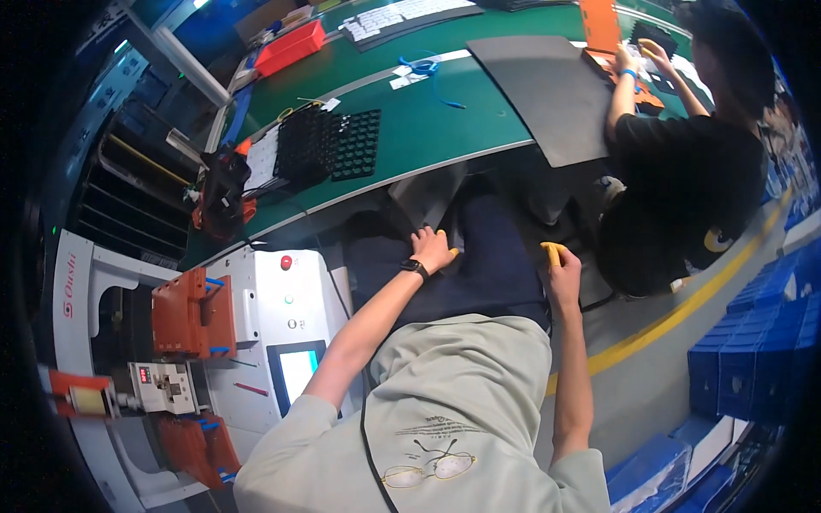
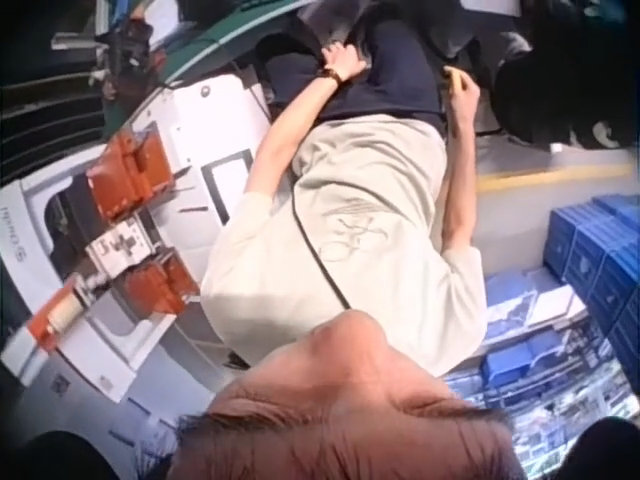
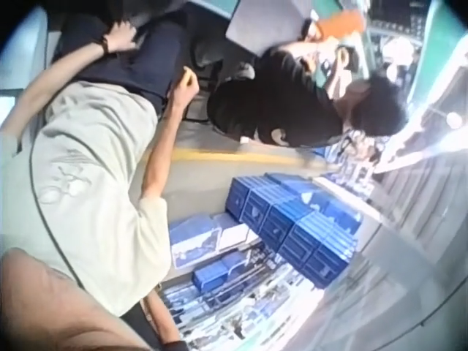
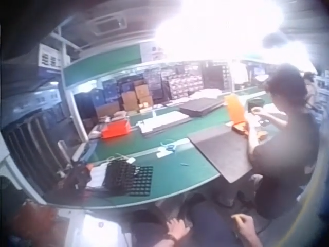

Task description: Assembling small electronic components into plastic fixtures and using a testing machine to process them.

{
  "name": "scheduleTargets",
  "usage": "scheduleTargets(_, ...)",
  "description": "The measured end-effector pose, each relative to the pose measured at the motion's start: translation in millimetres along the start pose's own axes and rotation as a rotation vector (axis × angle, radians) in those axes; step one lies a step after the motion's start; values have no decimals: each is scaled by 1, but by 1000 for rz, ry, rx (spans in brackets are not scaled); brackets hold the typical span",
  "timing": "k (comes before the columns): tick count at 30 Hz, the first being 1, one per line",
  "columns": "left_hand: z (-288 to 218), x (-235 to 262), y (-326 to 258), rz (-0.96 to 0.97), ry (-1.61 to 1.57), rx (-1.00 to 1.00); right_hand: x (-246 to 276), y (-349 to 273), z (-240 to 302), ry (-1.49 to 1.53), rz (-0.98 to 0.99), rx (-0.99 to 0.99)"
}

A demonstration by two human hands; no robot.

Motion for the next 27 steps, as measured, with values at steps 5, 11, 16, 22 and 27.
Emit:
scheduleTargets(5,-1,1,8,-10,36,-5,-13,14,-5,-19,21,-12)
scheduleTargets(11,2,23,11,-6,-13,8,-27,28,-15,-22,65,-73)
scheduleTargets(16,23,31,29,62,-143,76,-29,42,-1,18,112,-32)
scheduleTargets(22,80,21,21,174,-431,198,-81,80,52,-57,275,17)
scheduleTargets(27,61,80,-85,49,-508,-108,-154,102,107,-157,541,106)
Point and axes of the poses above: each hand's wrist, its own y-axis towards the middle knuckle, its own x-axis out of the back of the hand, z = x × y, the point moved 7 cm from there along y, towards the middle knuckle, and after that the axes turned 10 degrees about z, right-handed, at the moved point
